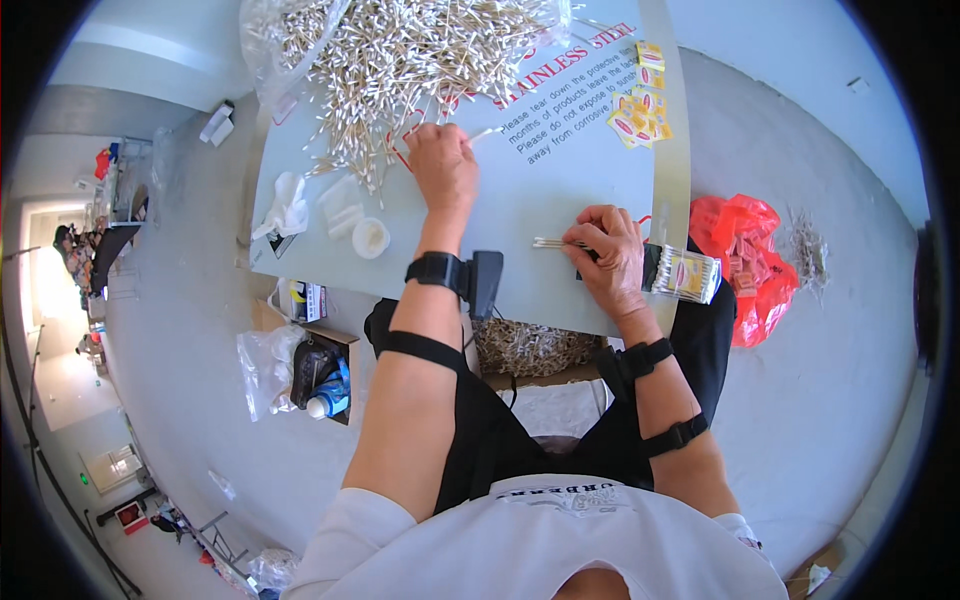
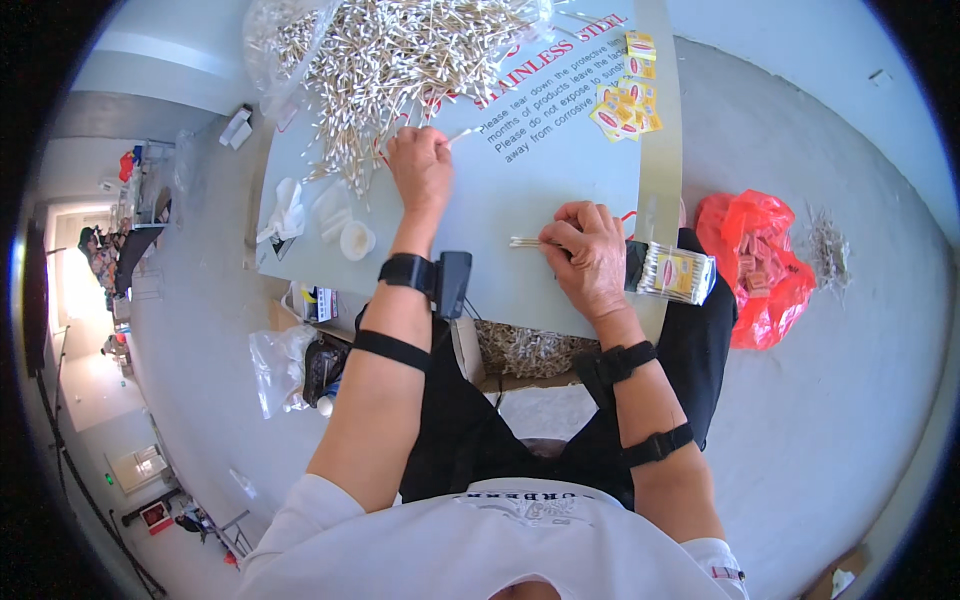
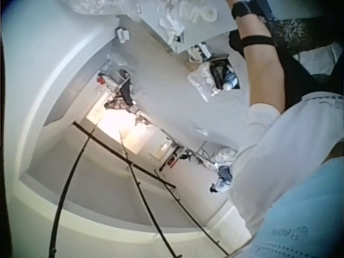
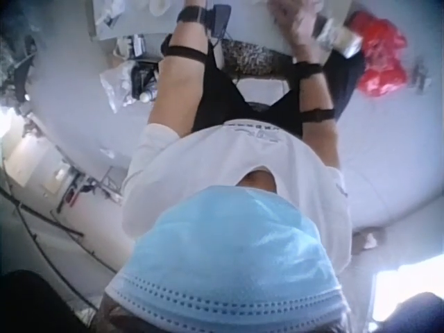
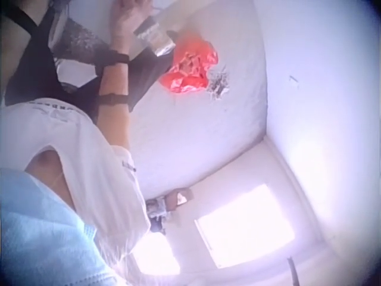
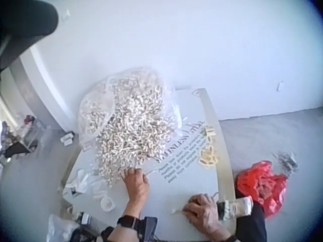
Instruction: The recorder is seen picking up and arranging multiple cotton swabs onto a card before sealing them into a small plastic bag.
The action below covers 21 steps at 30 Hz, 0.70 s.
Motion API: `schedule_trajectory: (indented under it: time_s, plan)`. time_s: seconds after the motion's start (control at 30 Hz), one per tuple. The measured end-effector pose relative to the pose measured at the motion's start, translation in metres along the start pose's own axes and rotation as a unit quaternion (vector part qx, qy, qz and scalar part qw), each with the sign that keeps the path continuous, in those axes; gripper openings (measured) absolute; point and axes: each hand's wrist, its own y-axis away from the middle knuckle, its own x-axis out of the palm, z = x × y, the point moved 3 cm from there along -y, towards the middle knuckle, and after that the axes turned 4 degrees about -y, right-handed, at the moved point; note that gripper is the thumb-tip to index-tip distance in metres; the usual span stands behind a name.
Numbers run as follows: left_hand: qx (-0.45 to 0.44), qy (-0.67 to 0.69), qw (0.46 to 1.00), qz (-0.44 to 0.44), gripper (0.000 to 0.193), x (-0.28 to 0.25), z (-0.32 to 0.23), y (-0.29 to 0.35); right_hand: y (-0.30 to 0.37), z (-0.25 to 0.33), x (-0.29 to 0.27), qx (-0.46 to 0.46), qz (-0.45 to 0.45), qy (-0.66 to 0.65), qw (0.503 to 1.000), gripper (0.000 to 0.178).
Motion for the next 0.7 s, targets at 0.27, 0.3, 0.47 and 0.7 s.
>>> schedule_trajectory:
  time_s: [0.27, 0.3, 0.47, 0.7]
  plan:
    - [0.111, 0.175, 0.972, 0.108, 0.014, -0.015, -0.071, 0.064, -0.009, 0.002, 0.004, 0.048, -0.059, 0.004, 0.997, 0.037]
    - [0.128, 0.229, 0.954, 0.149, 0.015, -0.016, -0.072, 0.066, -0.009, 0.004, 0.005, 0.040, -0.038, 0.023, 0.998, 0.036]
    - [-0.026, 0.128, 0.991, -0.039, 0.029, 0.002, 0.000, 0.003, -0.007, 0.004, 0.006, 0.028, -0.025, 0.042, 0.998, 0.034]
    - [-0.109, -0.083, 0.989, 0.057, 0.038, 0.017, 0.016, -0.065, -0.007, 0.003, 0.006, 0.035, -0.025, 0.034, 0.998, 0.030]
